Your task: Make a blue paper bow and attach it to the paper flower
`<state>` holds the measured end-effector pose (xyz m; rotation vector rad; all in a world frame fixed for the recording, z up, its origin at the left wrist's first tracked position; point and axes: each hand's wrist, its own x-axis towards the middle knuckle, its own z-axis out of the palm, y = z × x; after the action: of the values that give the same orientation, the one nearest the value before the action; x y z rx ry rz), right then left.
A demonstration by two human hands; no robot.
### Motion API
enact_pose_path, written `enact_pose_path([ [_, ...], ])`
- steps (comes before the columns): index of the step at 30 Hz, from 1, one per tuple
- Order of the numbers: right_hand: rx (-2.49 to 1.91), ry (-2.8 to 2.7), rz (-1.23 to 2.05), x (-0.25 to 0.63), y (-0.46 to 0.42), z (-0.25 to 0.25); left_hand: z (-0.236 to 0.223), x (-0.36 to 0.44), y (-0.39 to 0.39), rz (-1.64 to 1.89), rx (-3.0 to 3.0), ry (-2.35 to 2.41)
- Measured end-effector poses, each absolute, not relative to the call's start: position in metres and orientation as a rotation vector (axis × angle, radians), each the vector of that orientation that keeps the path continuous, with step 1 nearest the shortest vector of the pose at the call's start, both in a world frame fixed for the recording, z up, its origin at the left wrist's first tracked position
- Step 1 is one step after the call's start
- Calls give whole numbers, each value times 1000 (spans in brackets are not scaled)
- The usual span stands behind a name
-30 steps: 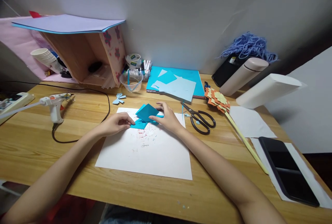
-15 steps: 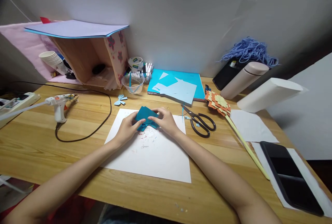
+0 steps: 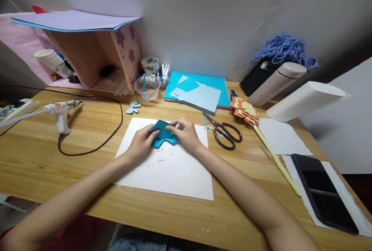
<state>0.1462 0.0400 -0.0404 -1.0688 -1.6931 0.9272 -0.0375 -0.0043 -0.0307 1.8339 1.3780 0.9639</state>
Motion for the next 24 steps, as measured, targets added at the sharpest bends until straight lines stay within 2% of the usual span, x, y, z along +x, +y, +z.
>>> enact_pose_path([
  [24, -1008, -1791, 943, 156, 43, -40, -29, -44, -5, 983, 1829, 1407],
])
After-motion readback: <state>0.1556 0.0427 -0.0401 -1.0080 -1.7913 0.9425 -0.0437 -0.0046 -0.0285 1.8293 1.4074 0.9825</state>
